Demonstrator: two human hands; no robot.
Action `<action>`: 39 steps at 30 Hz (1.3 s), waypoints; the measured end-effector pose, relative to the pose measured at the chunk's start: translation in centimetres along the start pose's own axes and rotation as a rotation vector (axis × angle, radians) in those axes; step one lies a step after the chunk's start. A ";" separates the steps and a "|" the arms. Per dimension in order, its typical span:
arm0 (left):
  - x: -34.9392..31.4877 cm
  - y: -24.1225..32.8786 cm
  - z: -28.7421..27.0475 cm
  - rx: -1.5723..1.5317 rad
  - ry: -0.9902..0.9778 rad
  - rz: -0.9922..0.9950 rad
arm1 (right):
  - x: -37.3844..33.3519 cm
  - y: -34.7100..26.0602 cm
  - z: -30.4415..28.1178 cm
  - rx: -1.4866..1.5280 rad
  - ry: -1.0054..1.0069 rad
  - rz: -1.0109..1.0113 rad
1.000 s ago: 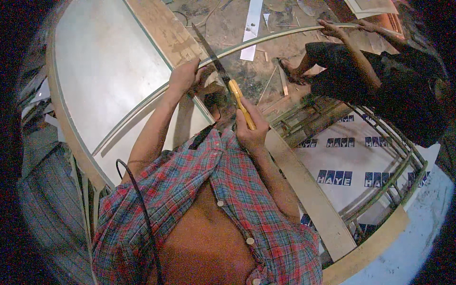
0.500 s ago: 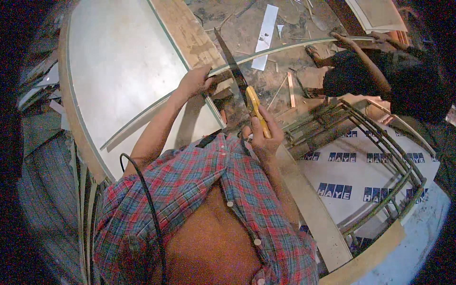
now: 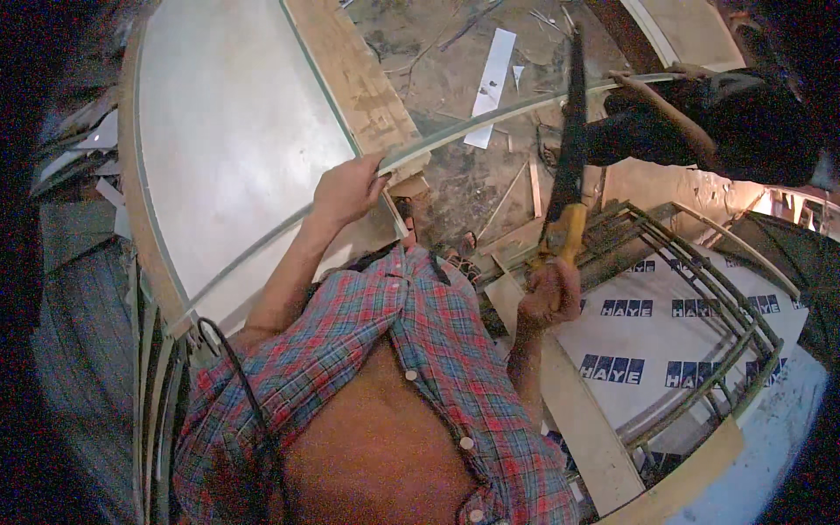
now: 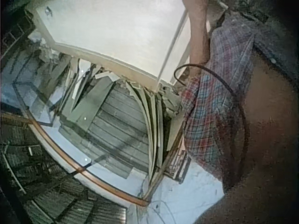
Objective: The person places a rectangular wooden panel on a workbench, aligns a long wooden trim piece along one edge, and uses a hand saw to cut the trim piece to length.
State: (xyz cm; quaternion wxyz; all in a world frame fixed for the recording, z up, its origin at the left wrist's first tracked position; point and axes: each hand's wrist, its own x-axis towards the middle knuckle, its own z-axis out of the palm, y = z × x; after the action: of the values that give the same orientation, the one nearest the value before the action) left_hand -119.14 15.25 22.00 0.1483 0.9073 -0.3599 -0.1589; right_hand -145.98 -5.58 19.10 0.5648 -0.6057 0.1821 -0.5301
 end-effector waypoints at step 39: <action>-1.4 -3.6 10.8 -0.265 0.081 -0.638 | 5.6 10.7 2.6 -1.002 -1.099 -0.475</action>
State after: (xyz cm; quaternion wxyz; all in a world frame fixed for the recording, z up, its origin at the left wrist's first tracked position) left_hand -122.24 17.07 11.11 0.2219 0.9526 -0.0281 -0.2064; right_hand -137.60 -12.04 12.67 0.1045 -0.9870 -0.0408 -0.1153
